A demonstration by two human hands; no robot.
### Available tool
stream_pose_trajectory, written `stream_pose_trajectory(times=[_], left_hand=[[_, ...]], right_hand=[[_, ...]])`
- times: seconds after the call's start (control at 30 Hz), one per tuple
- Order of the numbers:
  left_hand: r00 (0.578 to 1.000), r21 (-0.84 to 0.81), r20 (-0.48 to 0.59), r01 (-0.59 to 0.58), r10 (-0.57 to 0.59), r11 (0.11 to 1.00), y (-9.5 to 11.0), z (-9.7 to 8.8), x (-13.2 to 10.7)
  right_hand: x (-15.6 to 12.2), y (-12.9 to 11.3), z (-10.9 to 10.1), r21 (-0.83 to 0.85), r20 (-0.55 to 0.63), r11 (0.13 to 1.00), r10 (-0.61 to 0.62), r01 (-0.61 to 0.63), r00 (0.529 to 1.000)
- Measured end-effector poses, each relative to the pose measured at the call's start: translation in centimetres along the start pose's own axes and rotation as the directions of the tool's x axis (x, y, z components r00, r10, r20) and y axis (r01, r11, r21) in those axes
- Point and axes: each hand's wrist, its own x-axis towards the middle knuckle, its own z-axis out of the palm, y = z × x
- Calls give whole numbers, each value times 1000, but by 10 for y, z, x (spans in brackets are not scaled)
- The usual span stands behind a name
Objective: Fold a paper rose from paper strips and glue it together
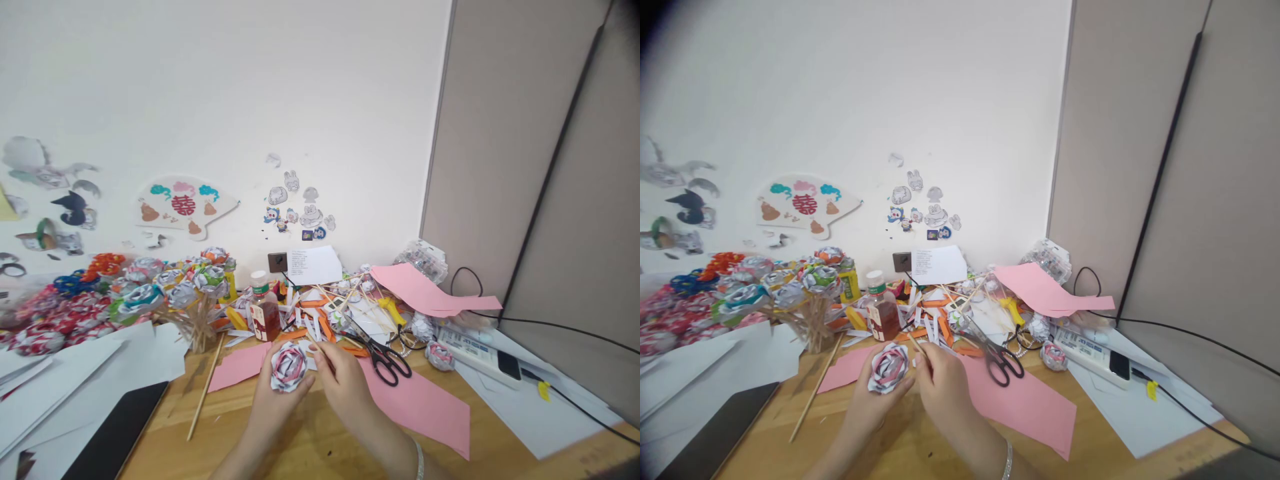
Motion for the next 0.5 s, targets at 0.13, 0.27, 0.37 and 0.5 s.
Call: stream_pose_trajectory(times=[0.13,0.27,0.37,0.5], left_hand=[[999,-71,44,6,-3,997,-3,2,1],[999,-34,40,-19,20,999,2,2,1],[1000,-13,-3,-19,19,1000,4,2,1],[999,3,29,-36,36,999,7,2,-2]], right_hand=[[0,0,3,19,19,1000,19,-20,1000],[1,0,3,43,25,998,35,-36,999],[1,1,4,31,55,999,34,-36,998],[-2,3,7,21,83,999,42,-44,996]])
